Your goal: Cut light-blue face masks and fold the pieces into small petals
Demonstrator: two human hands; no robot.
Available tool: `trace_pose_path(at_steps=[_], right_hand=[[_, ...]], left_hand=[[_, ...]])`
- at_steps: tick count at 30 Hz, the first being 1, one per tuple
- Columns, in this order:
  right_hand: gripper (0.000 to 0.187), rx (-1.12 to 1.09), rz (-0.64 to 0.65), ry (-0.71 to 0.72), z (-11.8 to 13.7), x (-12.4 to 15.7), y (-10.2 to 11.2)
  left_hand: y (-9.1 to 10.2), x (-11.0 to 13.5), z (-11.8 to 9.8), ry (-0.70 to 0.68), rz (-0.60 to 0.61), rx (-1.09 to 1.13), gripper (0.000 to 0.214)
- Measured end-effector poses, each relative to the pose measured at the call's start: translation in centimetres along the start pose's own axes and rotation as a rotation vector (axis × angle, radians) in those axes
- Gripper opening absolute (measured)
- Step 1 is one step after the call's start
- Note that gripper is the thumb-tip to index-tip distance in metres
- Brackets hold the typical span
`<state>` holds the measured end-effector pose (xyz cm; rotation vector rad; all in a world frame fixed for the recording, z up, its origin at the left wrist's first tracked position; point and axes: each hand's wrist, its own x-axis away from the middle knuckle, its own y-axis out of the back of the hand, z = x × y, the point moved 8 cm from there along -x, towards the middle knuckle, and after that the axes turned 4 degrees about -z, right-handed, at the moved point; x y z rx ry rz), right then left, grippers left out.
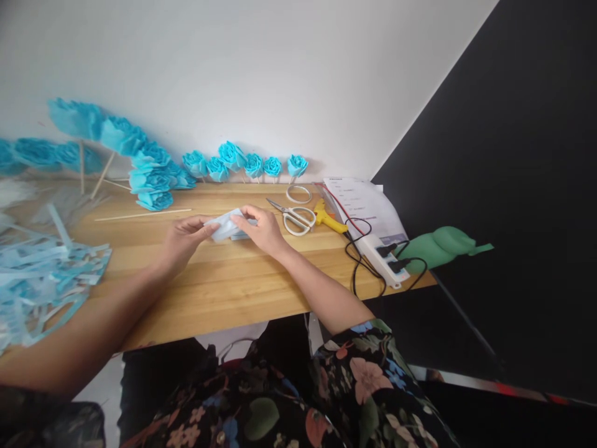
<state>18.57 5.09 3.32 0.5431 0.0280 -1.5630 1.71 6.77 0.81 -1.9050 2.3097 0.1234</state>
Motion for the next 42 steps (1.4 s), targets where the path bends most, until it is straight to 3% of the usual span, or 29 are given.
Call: trace_pose_path(at_steps=[8, 13, 17, 27, 33, 38, 42], right_hand=[[0.029, 0.208, 0.020, 0.158, 1.7, 0.4, -0.4], [0.025, 0.130, 0.054, 0.142, 1.8, 0.6, -0.7], [0.040, 0.061, 0.076, 0.088, 1.3, 0.6, -1.0], [0.028, 0.141, -0.013, 0.172, 1.3, 0.2, 0.0], [0.027, 0.143, -0.003, 0.197, 1.2, 0.2, -0.2], [0.037, 0.119, 0.085, 0.162, 1.0, 0.2, -0.6], [0.052, 0.021, 0.214, 0.147, 1.6, 0.5, -1.0]], left_hand=[[-0.3, 0.2, -0.1, -0.028, 0.039, -0.077, 0.034], [0.0, 0.2, -0.5, -0.018, -0.022, -0.025, 0.032], [0.4, 0.2, -0.9, -0.009, -0.066, 0.021, 0.031], [1.5, -0.5, 0.6, 0.035, -0.104, 0.096, 0.032], [2.1, -0.9, 1.1, 0.059, -0.134, 0.123, 0.032], [2.0, -0.9, 0.6, 0.071, -0.136, 0.136, 0.030], [1.1, -0.5, -0.3, 0.067, -0.047, 0.046, 0.032]])
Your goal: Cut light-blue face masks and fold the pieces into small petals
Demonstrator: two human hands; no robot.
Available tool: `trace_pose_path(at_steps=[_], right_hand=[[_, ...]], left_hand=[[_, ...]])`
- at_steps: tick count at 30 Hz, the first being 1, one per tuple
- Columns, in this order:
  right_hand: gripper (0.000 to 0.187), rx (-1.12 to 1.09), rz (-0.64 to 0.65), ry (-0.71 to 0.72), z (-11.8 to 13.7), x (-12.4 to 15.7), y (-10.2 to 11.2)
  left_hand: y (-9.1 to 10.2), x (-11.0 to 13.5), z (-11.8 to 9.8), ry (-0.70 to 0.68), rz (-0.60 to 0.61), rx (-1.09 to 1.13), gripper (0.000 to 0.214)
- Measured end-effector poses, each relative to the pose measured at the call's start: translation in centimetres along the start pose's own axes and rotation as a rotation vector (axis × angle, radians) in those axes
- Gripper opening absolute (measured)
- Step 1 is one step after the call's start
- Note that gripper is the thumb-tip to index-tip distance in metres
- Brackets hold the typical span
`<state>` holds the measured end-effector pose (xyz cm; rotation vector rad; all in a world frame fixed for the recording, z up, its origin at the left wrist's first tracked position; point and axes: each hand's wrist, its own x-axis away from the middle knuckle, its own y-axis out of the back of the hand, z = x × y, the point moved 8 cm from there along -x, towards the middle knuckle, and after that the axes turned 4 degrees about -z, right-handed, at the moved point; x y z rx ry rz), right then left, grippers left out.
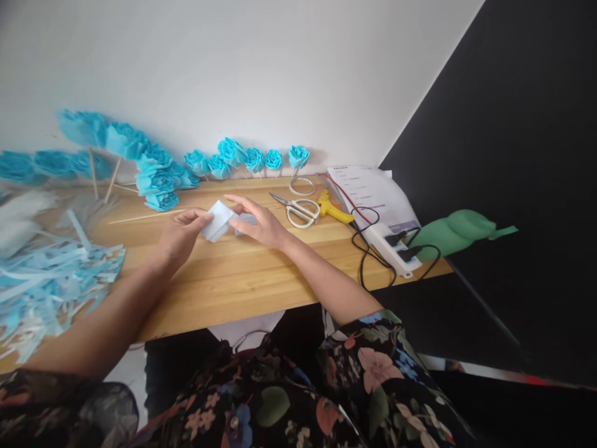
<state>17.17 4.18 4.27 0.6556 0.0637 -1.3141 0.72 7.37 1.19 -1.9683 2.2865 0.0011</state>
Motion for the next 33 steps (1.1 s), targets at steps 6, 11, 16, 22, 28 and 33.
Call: trace_pose_path(at_steps=[6, 11, 16, 22, 28, 33], right_hand=[[0.028, 0.263, -0.010, 0.144, 1.6, 0.2, -0.6], [0.020, 0.291, -0.035, 0.150, 1.7, 0.3, -0.8], [0.018, 0.275, -0.063, 0.112, 1.4, 0.2, -0.5], [0.018, 0.192, -0.056, -0.008, 0.6, 0.3, -0.5], [0.021, 0.090, -0.099, -0.040, 1.2, 0.2, 0.0], [0.022, 0.053, -0.222, -0.057, 1.0, 0.3, 1.1]], left_hand=[[-2.0, 1.0, -0.9, -0.137, 0.167, -0.283, 0.028], [-1.0, 0.7, -1.1, -0.183, 0.066, -0.364, 0.024], [-0.5, 0.4, -0.3, -0.060, 0.029, -0.165, 0.029], [-1.2, 0.6, -1.0, -0.150, 0.091, -0.319, 0.032], [-1.6, 1.1, -1.5, -0.144, 0.149, -0.152, 0.045], [-2.1, 0.8, 0.1, -0.055, 0.168, -0.010, 0.048]])
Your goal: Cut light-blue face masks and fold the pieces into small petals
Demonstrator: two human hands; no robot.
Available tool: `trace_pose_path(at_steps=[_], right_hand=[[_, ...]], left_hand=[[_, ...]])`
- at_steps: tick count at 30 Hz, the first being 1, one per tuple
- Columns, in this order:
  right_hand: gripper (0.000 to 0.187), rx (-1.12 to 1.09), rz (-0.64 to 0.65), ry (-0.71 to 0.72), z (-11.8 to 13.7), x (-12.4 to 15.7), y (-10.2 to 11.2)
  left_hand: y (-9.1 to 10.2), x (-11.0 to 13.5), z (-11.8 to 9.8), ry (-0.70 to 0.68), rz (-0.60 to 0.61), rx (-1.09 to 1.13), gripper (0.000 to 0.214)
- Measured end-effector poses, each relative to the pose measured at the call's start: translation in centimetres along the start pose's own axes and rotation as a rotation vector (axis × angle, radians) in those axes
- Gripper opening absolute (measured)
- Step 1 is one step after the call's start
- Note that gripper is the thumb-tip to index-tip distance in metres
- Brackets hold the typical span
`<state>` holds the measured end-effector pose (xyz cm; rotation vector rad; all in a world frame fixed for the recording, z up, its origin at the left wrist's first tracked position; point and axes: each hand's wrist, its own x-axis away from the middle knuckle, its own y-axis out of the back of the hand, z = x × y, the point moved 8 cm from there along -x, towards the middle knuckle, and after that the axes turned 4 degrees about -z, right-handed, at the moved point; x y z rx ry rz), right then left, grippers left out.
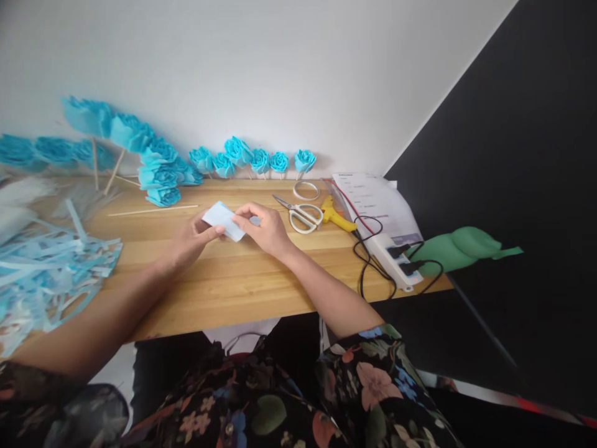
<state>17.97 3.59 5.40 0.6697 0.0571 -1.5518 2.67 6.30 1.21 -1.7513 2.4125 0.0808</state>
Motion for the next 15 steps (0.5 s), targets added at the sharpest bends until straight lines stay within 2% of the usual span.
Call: trace_pose_path(at_steps=[5, 11, 15], right_hand=[[0.023, -0.033, -0.019, -0.002, -0.4, 0.0, 0.2], [0.023, -0.009, -0.064, 0.027, -0.5, -0.2, 0.5], [0.023, -0.024, -0.082, 0.053, -0.4, -0.3, 0.6]], left_hand=[[0.4, -0.3, 0.9, 0.029, -0.051, 0.002, 0.035], [1.0, -0.1, 0.0, 0.010, -0.115, -0.068, 0.027], [1.4, -0.2, -0.4, -0.013, -0.159, -0.068, 0.029]])
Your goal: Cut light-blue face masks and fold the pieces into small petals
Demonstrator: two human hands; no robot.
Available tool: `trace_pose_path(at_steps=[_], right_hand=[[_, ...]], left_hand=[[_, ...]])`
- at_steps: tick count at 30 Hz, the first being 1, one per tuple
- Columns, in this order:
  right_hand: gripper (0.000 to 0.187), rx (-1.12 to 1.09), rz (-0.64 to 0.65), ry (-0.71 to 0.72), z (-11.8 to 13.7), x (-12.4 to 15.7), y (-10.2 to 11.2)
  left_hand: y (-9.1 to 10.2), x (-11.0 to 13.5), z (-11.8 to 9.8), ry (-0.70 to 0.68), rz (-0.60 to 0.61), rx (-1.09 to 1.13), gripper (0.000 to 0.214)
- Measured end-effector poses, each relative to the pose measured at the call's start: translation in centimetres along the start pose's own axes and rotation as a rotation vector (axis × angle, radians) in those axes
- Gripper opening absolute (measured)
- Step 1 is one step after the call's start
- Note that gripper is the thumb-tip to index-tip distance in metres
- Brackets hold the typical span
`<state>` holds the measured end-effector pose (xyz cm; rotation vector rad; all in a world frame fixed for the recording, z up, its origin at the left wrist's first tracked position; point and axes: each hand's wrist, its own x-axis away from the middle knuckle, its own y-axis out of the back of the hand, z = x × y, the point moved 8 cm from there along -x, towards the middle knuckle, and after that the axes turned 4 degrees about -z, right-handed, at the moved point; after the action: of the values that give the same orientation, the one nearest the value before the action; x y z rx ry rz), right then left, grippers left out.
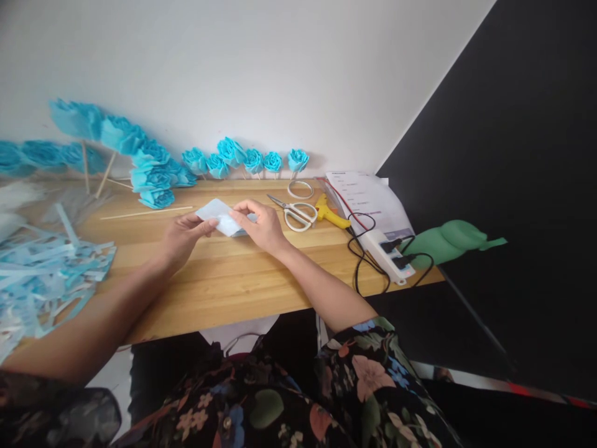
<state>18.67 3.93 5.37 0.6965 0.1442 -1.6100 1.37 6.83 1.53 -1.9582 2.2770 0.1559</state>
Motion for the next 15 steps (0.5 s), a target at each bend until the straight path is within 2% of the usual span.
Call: trace_pose_path(at_steps=[4, 10, 15], right_hand=[[0.023, -0.003, 0.012, -0.008, -0.2, 0.0, -0.2], [0.025, 0.028, 0.037, -0.036, -0.7, 0.1, -0.5], [0.025, 0.023, 0.065, -0.057, -0.9, 0.2, -0.9]], left_hand=[[0.0, -0.1, 0.5, 0.038, 0.003, 0.091, 0.024], [0.0, -0.2, 1.8, 0.173, -0.035, 0.308, 0.028], [-0.3, -0.1, 2.0, 0.228, -0.019, 0.470, 0.026]])
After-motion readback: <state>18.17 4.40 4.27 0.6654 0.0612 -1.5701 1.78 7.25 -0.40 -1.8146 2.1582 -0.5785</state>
